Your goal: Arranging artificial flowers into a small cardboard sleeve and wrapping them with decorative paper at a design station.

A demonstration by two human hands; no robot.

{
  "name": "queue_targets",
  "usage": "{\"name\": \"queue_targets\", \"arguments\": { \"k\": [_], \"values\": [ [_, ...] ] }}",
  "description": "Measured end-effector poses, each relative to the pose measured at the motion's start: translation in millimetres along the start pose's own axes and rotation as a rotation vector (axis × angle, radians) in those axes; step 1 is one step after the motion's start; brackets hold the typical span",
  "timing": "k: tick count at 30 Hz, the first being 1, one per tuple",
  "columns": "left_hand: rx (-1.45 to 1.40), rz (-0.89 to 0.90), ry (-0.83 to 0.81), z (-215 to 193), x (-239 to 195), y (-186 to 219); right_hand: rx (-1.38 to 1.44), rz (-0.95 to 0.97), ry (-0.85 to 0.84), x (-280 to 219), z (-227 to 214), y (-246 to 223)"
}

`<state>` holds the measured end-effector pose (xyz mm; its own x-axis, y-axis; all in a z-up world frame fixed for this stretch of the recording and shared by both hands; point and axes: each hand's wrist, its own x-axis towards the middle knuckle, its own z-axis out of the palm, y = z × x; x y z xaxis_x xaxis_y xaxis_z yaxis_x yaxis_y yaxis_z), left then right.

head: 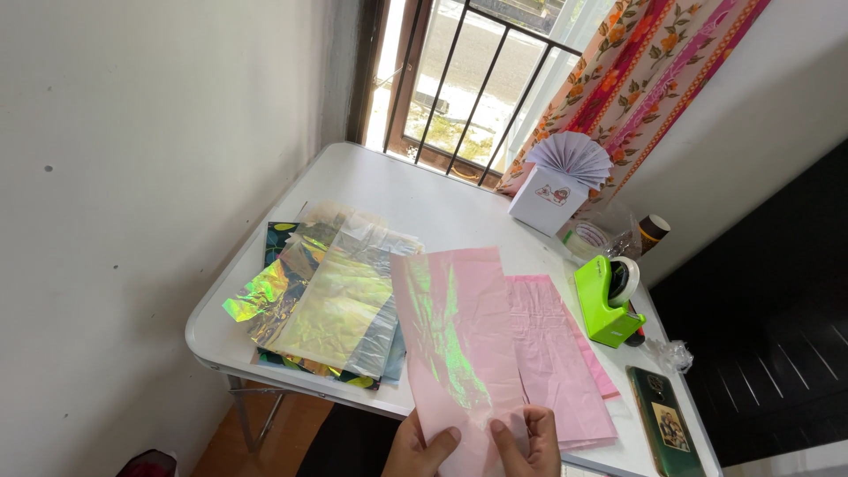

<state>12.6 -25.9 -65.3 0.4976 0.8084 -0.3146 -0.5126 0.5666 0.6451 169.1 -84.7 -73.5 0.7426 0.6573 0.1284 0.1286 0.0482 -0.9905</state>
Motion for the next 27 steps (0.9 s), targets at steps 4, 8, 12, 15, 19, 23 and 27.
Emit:
{"name": "queue_targets", "arguments": {
  "k": [4, 8, 12, 15, 19, 23, 27],
  "values": [
    [-0.013, -0.066, 0.083, 12.8, -14.1, 12.3, 0.045, 0.027, -0.055, -12.2, 6.3, -11.5],
    [0.179, 0.047, 0.092, 13.1, -16.2, 9.7, -0.139, -0.040, -0.026, -25.3, 13.5, -24.3],
    [0.196, 0.011, 0.151, 27.9, -32.3, 28.2, -0.199, -0.205, -0.072, -24.5, 13.0, -19.7],
    [0.059, 0.105, 0.116, 11.0, -13.5, 11.0, -0.022, -0.150, -0.132, -19.4, 7.7, -6.4],
    [0.031, -0.002, 0.146, 13.8, -17.4, 17.2, -0.125, -0.223, -0.074, -25.7, 13.1, -21.9],
    [0.159, 0.217, -0.035, -4.5, 3.7, -11.8, -0.340, -0.455, -0.029, -39.3, 29.2, -44.4],
    [0.216, 0.006, 0.134, 23.5, -28.6, 29.0, -0.227, -0.524, -0.187, -43.3, 29.1, -53.6]
  ]
}}
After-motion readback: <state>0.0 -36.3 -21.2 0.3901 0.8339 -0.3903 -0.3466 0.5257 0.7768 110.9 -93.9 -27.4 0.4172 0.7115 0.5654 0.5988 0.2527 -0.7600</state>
